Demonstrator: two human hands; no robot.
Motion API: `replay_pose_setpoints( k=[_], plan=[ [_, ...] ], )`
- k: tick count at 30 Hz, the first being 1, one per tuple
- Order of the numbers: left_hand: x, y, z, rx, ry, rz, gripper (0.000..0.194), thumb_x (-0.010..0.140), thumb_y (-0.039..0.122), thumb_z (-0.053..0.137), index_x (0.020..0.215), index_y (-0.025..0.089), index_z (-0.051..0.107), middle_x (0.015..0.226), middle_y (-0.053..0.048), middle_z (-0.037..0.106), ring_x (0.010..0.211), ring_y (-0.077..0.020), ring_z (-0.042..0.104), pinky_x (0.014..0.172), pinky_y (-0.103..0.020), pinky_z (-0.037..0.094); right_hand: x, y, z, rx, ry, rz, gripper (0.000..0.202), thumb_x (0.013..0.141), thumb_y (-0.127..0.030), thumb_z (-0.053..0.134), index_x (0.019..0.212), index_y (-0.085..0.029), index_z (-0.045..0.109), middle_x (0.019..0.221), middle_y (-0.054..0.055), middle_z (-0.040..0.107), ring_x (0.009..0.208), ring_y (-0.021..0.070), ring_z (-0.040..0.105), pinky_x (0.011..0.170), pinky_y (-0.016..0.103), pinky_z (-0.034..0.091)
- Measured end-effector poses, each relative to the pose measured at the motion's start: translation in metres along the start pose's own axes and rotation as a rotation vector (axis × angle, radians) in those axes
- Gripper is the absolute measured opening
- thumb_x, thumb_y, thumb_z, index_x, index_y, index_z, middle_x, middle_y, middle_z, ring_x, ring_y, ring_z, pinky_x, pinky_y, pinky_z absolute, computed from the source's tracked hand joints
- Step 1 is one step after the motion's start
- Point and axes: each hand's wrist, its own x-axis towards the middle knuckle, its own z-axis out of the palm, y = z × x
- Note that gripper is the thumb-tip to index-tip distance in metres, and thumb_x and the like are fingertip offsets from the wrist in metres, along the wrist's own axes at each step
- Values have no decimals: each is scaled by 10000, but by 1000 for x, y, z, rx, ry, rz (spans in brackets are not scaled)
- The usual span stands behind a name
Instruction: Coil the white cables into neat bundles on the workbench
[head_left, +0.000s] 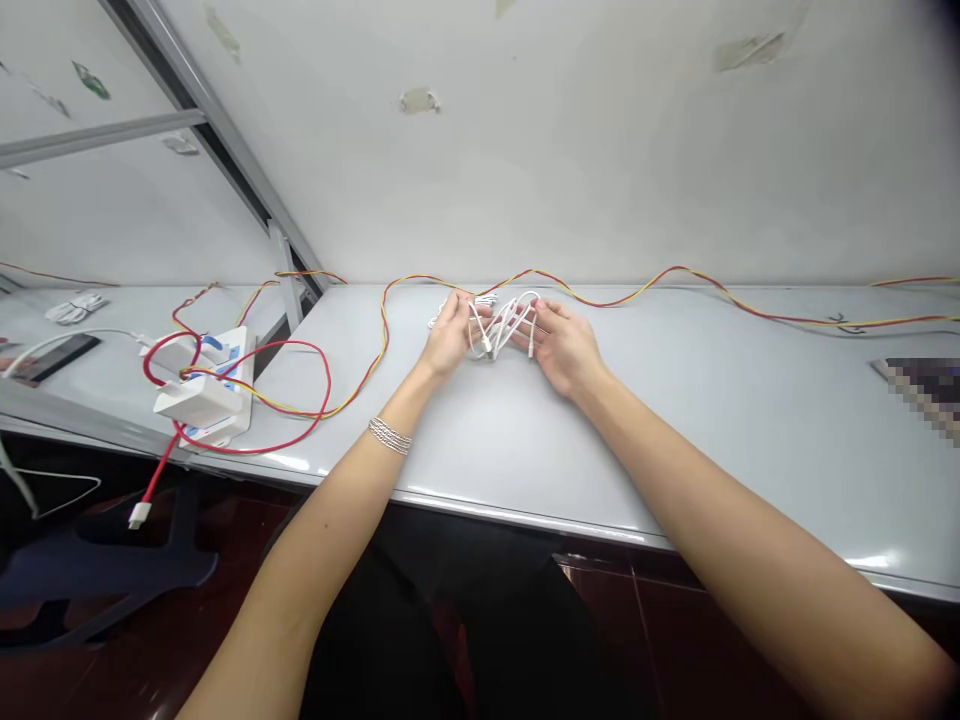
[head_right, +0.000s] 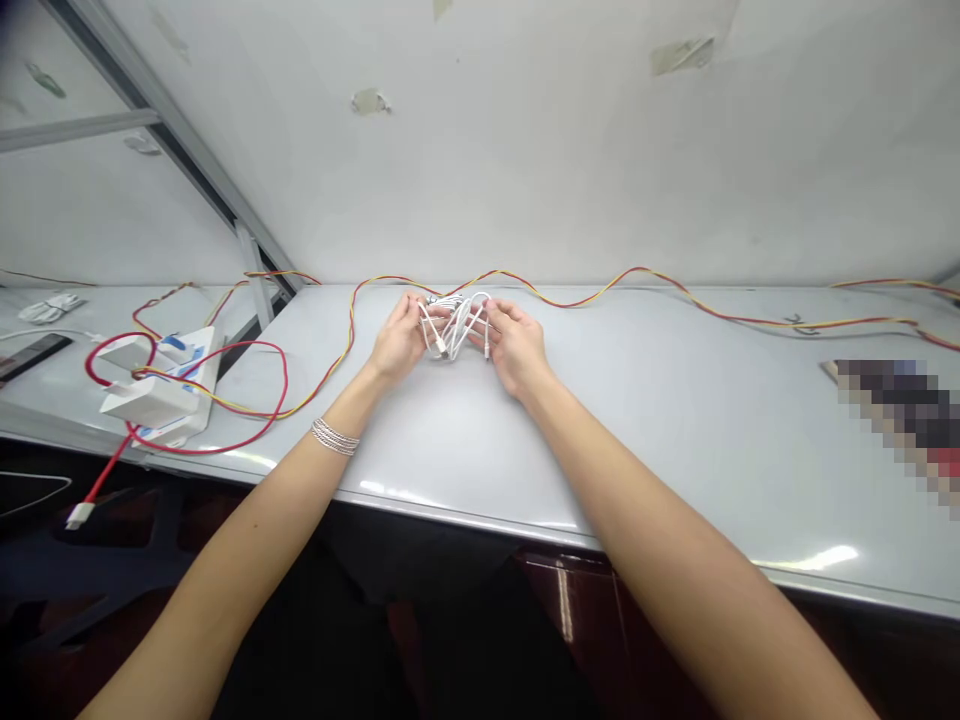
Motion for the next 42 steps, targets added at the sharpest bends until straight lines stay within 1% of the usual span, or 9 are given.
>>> replay_pose_setpoints(
  k=[6, 10, 12, 14, 23, 28, 33, 39, 42],
  plan=[
    [0, 0, -2, 37, 36, -60, 534, 812, 682, 668, 897, 229, 398, 924, -42, 679, 855, -221, 723, 735, -365, 556, 4, 1, 1, -44, 64, -82, 415, 763, -526, 819, 926, -253, 552, 951, 19, 757, 910, 210, 746, 836, 383, 619],
    [0, -8, -2, 176, 42, 22, 578, 666, 321, 870, 902, 234, 349, 897, 32, 640, 743, -117, 661, 697, -280, 513, 0, -1, 5, -39, 43, -82, 397, 753, -498, 833, 910, -253, 563, 919, 16, 761, 884, 216, 749, 818, 383, 623],
    [0, -12, -2, 190, 21, 24, 590, 627, 161, 836, 911, 241, 325, 912, 56, 612, 749, -110, 677, 701, -274, 514, 0, -3, 4, -24, 74, -81, 388, 773, -505, 813, 921, -255, 555, 941, 24, 767, 889, 221, 753, 809, 385, 624],
    [1, -13, -2, 154, 8, -4, 559, 645, 110, 770, 920, 249, 304, 936, 59, 589, 793, -140, 719, 715, -297, 534, 1, -5, 1, -7, 120, -86, 390, 793, -523, 789, 932, -258, 539, 984, 33, 771, 904, 221, 756, 808, 380, 621],
    [-2, -9, 0, 141, -65, -26, 455, 720, 83, 634, 951, 263, 286, 922, 49, 682, 756, -143, 717, 762, -360, 560, 2, 2, 1, -97, 42, -109, 449, 716, -559, 838, 905, -261, 560, 926, 18, 758, 876, 219, 746, 808, 388, 616],
    [-1, -10, -3, 237, -130, -6, 453, 668, 78, 704, 1008, 217, 439, 862, 13, 698, 775, -155, 706, 785, -335, 543, 1, 3, 1, -68, -7, -70, 418, 716, -502, 858, 883, -238, 580, 995, 28, 756, 878, 203, 734, 811, 373, 611],
    [-2, -9, -3, 316, -178, 36, 453, 690, 168, 785, 1094, 167, 579, 1047, -84, 718, 914, -195, 709, 842, -345, 545, -1, 4, 2, -52, -82, -64, 399, 704, -496, 875, 882, -240, 626, 985, 23, 761, 886, 202, 728, 830, 368, 601],
    [-3, -6, -4, 433, -201, 116, 421, 695, 217, 799, 1089, 152, 661, 1194, -122, 695, 849, -159, 682, 747, -281, 538, -3, 3, 4, -69, -160, -49, 424, 624, -509, 920, 870, -226, 720, 1054, 37, 769, 924, 191, 709, 819, 321, 577],
    [-4, -4, -4, 492, -213, 122, 449, 704, 256, 802, 1123, 139, 694, 1139, -111, 723, 744, -131, 644, 663, -256, 503, -4, 4, 3, -86, -139, -45, 433, 624, -518, 918, 879, -220, 733, 1023, 35, 771, 909, 185, 705, 789, 304, 572]
  ],
)
